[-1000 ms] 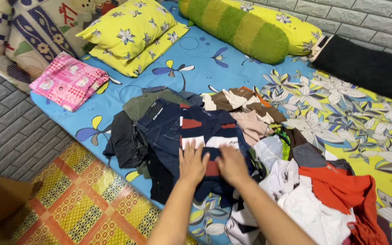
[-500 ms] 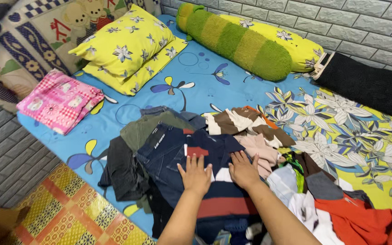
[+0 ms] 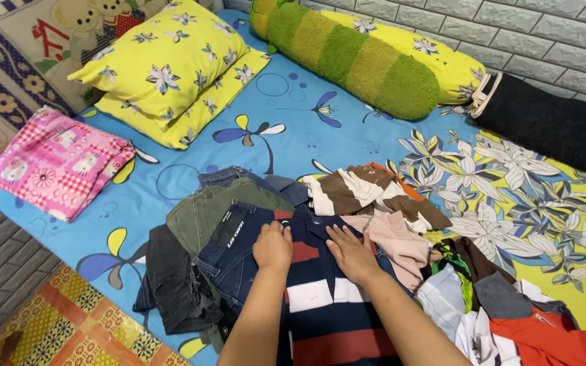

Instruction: The person folds a shirt on a bed and places it inside a glass-fronted closet.

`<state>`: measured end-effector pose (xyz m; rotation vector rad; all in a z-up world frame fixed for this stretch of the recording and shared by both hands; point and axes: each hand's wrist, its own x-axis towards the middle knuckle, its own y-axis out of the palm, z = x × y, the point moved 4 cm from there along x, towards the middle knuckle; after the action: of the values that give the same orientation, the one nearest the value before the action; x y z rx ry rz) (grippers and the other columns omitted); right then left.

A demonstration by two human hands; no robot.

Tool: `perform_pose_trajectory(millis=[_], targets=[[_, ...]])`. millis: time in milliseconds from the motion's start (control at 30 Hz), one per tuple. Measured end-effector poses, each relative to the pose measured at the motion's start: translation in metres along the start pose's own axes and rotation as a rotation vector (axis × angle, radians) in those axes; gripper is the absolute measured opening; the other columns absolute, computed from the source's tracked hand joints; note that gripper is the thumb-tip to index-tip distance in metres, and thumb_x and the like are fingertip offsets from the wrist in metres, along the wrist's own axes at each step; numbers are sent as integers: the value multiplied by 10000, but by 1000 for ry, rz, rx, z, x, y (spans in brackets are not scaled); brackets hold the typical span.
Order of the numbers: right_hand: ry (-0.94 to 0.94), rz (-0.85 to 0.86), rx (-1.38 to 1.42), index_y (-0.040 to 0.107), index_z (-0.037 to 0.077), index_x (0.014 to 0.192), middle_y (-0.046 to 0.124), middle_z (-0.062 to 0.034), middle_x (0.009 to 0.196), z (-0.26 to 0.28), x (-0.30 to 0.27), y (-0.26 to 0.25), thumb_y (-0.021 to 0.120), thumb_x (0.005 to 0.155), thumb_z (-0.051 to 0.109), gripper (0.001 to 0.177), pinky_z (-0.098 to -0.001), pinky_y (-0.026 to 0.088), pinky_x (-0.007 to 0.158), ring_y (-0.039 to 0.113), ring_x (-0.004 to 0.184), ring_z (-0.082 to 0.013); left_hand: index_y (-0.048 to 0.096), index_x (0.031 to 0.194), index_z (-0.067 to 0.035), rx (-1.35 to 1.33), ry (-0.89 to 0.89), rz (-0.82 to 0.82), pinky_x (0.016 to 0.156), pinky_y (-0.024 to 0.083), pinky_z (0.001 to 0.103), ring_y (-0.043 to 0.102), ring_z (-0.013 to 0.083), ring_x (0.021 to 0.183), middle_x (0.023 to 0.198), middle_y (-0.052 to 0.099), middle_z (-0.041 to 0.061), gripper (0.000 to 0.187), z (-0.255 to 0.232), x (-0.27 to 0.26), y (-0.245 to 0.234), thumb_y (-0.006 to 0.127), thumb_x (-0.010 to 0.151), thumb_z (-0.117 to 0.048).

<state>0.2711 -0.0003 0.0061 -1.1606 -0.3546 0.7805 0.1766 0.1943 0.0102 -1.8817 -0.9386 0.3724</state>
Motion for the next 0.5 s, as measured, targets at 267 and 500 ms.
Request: perform_pose_trajectory(millis=[267, 500], targets=[[-28, -71, -23, 395, 205, 1551, 336, -54, 1631, 6, -17, 7, 336, 1052, 462, 564, -538, 67, 1234, 236, 1534, -250, 594, 1096, -108, -76, -114, 61, 749, 564, 528, 725, 391, 900, 1034, 743, 142, 248, 11, 1, 12, 579, 1005, -338], [200, -359, 10, 555, 156, 1469, 605, -133, 1395, -34, -37, -6, 481, 1002, 428, 546, -499, 398, 1143, 519, 1332, -338, 591, 1196, -78, -132, -254, 66, 887, 537, 499, 662, 405, 1078, 1193, 651, 189, 442, 9, -10, -10, 673, 926, -419]])
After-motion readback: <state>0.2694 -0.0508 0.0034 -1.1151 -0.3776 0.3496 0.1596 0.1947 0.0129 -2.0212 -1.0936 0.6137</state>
